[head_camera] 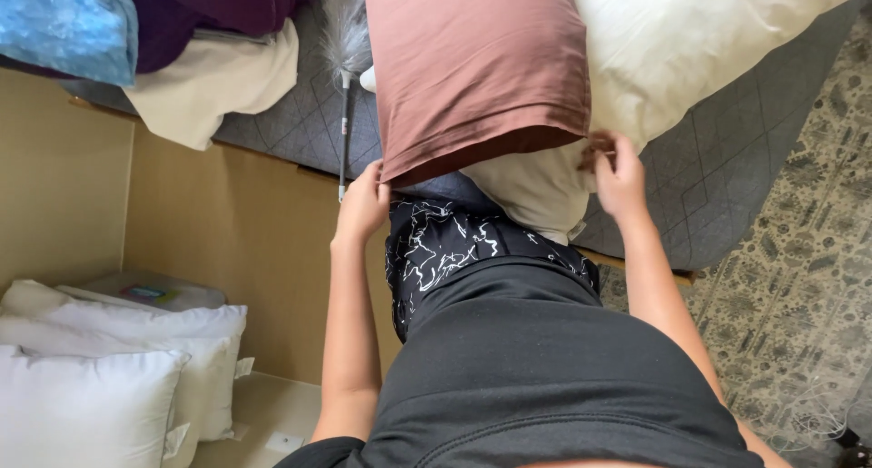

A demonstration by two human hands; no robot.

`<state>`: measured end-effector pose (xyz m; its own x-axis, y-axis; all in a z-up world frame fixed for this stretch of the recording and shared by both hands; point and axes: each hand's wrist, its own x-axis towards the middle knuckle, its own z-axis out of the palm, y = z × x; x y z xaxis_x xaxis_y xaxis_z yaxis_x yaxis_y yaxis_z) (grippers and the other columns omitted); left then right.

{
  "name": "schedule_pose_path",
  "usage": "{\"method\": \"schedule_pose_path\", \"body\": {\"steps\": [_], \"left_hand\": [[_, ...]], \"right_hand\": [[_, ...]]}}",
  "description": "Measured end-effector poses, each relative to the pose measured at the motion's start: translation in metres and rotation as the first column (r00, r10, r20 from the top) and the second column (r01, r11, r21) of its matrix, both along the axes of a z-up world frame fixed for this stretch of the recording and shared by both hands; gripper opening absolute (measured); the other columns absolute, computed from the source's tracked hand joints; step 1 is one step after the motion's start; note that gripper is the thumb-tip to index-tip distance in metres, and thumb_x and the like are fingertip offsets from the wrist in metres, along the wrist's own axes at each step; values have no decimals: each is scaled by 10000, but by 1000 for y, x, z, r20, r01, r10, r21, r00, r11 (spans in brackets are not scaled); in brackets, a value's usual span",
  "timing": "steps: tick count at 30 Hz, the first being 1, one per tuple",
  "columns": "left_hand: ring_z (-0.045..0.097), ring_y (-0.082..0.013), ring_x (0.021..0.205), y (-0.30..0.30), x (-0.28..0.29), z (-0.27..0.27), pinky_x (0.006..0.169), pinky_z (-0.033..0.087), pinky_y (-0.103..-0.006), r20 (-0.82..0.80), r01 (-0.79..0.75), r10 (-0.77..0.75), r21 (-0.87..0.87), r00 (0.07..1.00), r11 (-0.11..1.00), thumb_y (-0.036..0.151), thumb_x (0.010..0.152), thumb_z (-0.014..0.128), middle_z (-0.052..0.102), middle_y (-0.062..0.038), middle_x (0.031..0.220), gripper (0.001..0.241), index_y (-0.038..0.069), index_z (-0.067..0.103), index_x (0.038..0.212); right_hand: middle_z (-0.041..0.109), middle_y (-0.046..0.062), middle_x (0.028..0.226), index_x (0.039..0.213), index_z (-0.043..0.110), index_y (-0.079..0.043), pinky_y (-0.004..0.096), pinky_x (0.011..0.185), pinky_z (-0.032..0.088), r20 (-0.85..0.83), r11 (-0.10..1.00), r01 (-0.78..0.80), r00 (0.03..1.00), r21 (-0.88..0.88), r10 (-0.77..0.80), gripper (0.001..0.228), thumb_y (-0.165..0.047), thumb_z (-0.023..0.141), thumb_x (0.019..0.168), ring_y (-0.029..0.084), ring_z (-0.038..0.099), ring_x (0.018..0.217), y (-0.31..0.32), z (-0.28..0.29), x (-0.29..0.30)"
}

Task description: The person places a brown pillowcase onto a white pillow, adjusting the fabric to fit the corners. They then use a feather duster to clean the surface of the pillowcase and the pillow itself.

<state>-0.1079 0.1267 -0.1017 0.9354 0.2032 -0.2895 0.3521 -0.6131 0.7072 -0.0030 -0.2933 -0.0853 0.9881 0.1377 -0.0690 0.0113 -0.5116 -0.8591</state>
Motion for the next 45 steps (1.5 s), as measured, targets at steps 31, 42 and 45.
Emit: {"method": "schedule_pose_path", "body": {"steps": [31, 42, 45], "left_hand": [[551, -200, 884, -137, 138, 173, 824, 479, -340, 713, 494, -682, 540, 162, 681, 252, 1035, 636, 560, -24, 878, 204, 100, 560, 921], [557, -193, 893, -140, 133, 155, 819, 478, -336, 648, 499, -737, 582, 193, 642, 240, 1024, 623, 566, -18, 888, 192, 100, 555, 912], [558, -196, 891, -141, 127, 151, 826, 481, -338, 656, 501, -726, 567, 206, 654, 250, 1027, 620, 567, -16, 886, 203, 103, 553, 905]], "right_hand": [[602, 195, 1138, 1231, 546, -20, 480, 955, 446, 200, 819, 22, 973, -573, 115, 265, -228, 570, 1069, 335, 554, 1071, 100, -13, 55], [587, 187, 1217, 1283, 526, -32, 470, 1017, 434, 177, 824, -7, 975, -567, 131, 325, -256, 573, 1052, 335, 543, 1148, 82, -15, 49], [584, 185, 1238, 1297, 521, -36, 468, 1035, 431, 174, 824, -3, 977, -566, 123, 342, -264, 574, 1047, 335, 539, 1169, 72, -17, 42]]}}
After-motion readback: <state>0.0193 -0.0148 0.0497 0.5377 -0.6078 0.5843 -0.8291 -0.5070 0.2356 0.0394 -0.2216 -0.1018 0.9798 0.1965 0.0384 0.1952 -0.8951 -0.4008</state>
